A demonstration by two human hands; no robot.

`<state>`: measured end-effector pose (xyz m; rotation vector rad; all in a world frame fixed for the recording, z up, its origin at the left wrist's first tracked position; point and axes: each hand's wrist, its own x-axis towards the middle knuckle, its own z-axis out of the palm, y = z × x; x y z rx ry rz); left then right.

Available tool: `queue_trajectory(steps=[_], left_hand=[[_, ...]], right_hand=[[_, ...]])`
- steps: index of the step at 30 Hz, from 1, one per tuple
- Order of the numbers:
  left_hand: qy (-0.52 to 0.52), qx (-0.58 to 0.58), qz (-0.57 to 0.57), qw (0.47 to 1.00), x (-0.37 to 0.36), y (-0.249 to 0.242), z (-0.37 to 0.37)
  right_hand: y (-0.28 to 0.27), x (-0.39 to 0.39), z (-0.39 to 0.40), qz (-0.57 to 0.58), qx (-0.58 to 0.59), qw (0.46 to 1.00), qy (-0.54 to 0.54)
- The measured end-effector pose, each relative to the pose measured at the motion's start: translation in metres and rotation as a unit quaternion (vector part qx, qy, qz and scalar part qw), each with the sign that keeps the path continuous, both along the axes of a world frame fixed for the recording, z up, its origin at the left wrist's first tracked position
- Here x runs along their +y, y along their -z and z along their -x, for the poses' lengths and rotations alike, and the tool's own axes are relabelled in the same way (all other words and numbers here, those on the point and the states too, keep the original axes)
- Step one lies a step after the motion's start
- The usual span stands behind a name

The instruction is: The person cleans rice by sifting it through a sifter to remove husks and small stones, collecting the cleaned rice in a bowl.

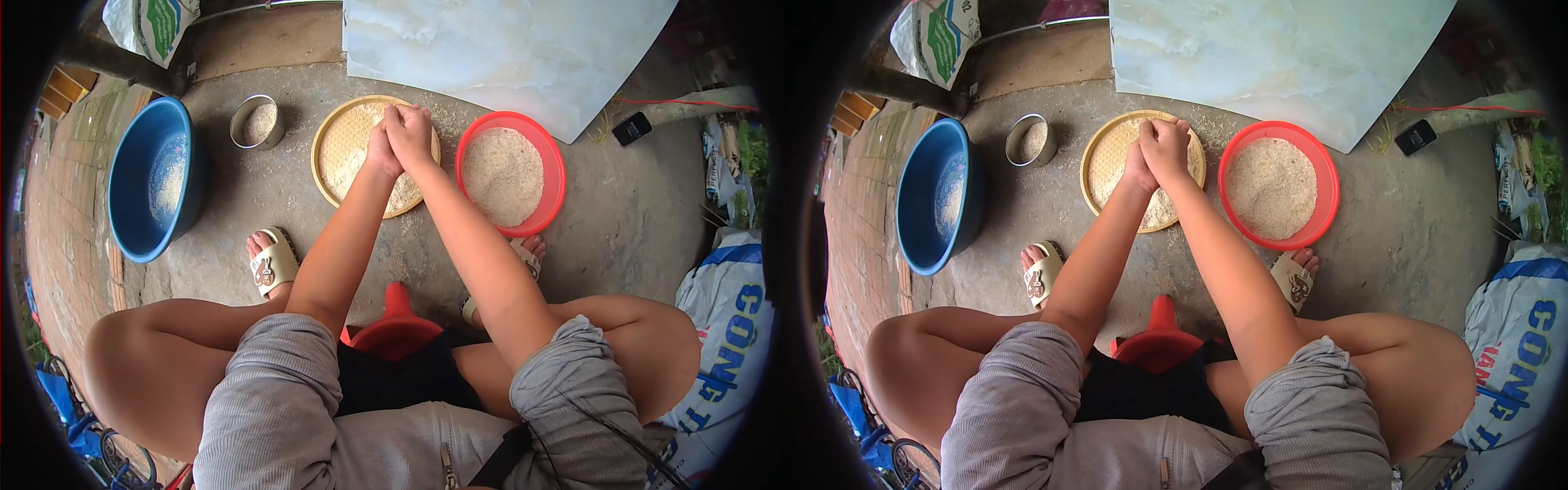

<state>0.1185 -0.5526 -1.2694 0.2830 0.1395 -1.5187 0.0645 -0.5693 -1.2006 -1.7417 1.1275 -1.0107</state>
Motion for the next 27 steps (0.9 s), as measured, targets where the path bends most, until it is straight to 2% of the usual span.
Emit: queue_trajectory(steps=[2,3,5,10,12,15,22,24,27], left_hand=[[-0.002,0.022,0.034,0.999,0.003,-0.023,-0.005],[-0.003,0.032,0.05,0.998,0.004,-0.031,-0.006],[-0.013,0.045,0.064,0.997,0.005,-0.04,-0.002],[-0.028,0.038,0.109,0.993,0.007,-0.044,0.002],[-0.025,0.048,0.096,0.994,0.007,-0.043,0.0],[-0.018,0.063,0.075,0.995,0.008,-0.039,-0.003],[-0.007,0.096,0.035,0.995,0.005,-0.024,-0.02],[-0.001,0.087,0.026,0.996,0.002,-0.021,-0.021],[0.007,0.072,0.013,0.997,-0.001,-0.018,-0.023]], right_hand=[[-0.005,0.0,0.0,0.084,-0.035,0.995,-0.044],[-0.011,0.002,0.0,0.083,-0.035,0.995,-0.043],[-0.026,0.009,0.001,0.139,0.008,0.989,-0.041],[-0.014,0.009,-0.001,0.207,0.05,0.976,-0.034],[-0.01,0.005,-0.001,0.277,0.072,0.958,-0.028],[-0.007,0.006,-0.001,0.235,0.097,0.965,-0.056],[0.0,0.01,-0.007,0.24,0.063,0.966,-0.075],[0.003,0.015,-0.007,0.173,0.014,0.98,-0.096],[0.009,0.018,-0.009,0.143,0.025,0.984,-0.107]])
